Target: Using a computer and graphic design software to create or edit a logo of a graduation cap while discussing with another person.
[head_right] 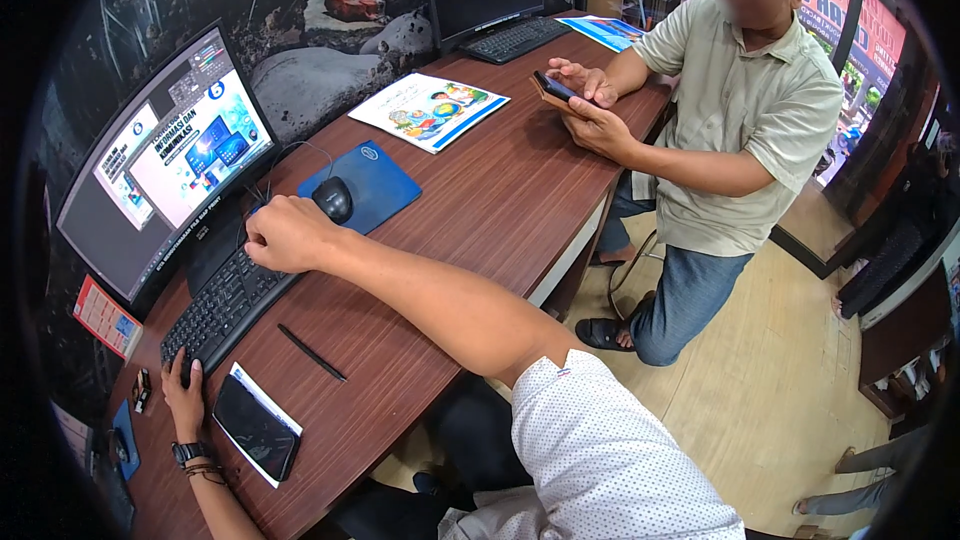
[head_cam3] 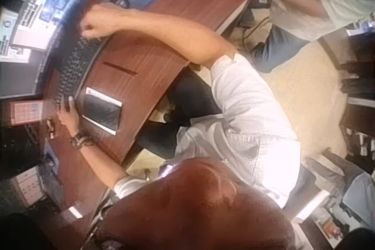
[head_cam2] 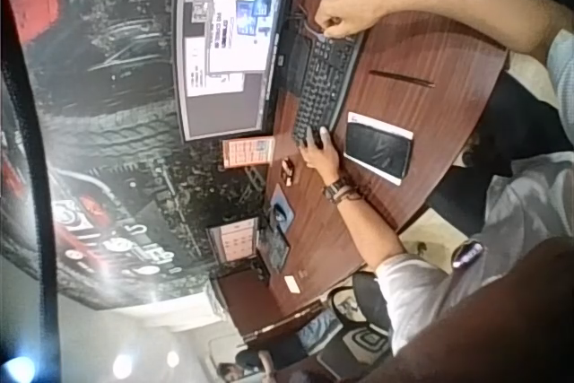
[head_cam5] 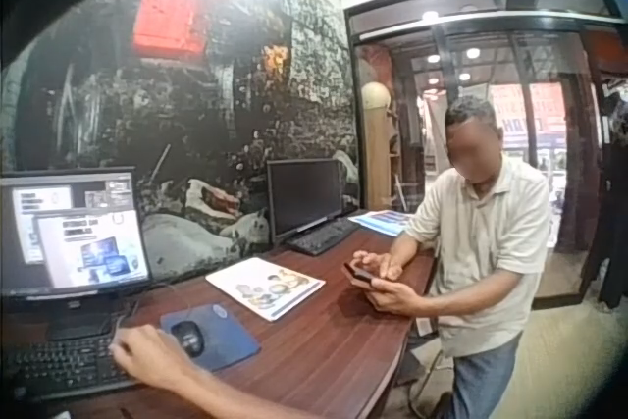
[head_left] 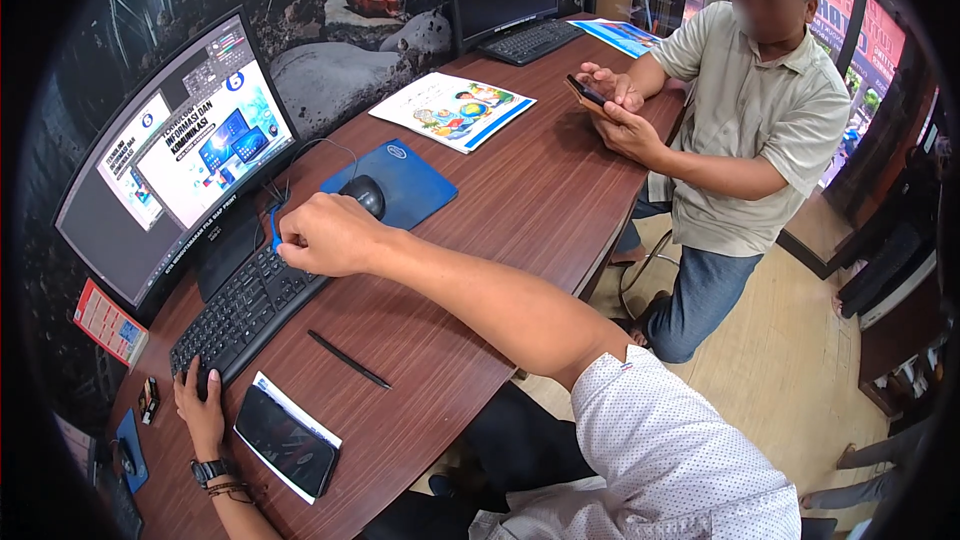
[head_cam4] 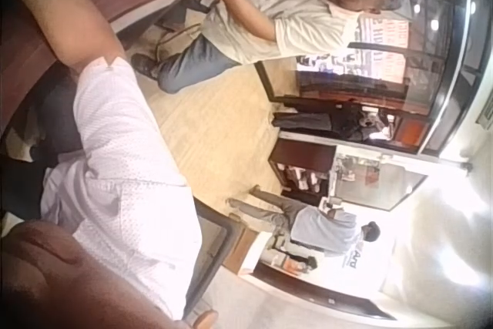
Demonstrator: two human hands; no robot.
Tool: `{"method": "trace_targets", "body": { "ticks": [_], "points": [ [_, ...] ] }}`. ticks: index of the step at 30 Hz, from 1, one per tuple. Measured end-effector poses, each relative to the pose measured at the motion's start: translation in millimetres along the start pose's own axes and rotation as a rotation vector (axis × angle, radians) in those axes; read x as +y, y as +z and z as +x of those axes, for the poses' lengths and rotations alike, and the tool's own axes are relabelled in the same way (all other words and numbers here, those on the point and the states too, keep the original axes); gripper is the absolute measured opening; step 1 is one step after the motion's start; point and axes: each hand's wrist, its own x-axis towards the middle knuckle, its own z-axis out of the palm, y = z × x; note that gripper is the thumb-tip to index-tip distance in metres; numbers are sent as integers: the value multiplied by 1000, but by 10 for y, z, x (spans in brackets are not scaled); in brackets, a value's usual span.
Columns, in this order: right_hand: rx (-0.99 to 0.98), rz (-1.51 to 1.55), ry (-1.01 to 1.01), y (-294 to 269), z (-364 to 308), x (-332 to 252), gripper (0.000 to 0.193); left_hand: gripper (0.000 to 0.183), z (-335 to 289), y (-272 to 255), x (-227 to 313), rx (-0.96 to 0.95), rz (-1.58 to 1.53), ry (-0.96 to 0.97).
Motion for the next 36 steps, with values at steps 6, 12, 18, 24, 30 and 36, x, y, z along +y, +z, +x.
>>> {"method": "trace_targets", "body": {
  "ticks": [6,12,18,24,30,36],
  "points": [
    [-1,-10,8,18,-22,13,22,53,10,65,-4,-7,6,-11],
    [-1,-1,1,20,7,-17,23,52,-15,-44,9,-6,10,-14],
    [-8,-31,9,6,-3,6,24,52,7,10,22,-9,-18,-2],
    [-19,-28,16,-7,-17,67,24,52,42,54,64,-10,-22,4],
    [-5,-60,-44,159,70,52,25,45,-136,-86,91,206,31,142],
    [279,-328,108,-69,-91,623,15,56,-96,50,188,74,-115,4]
  ]
}}
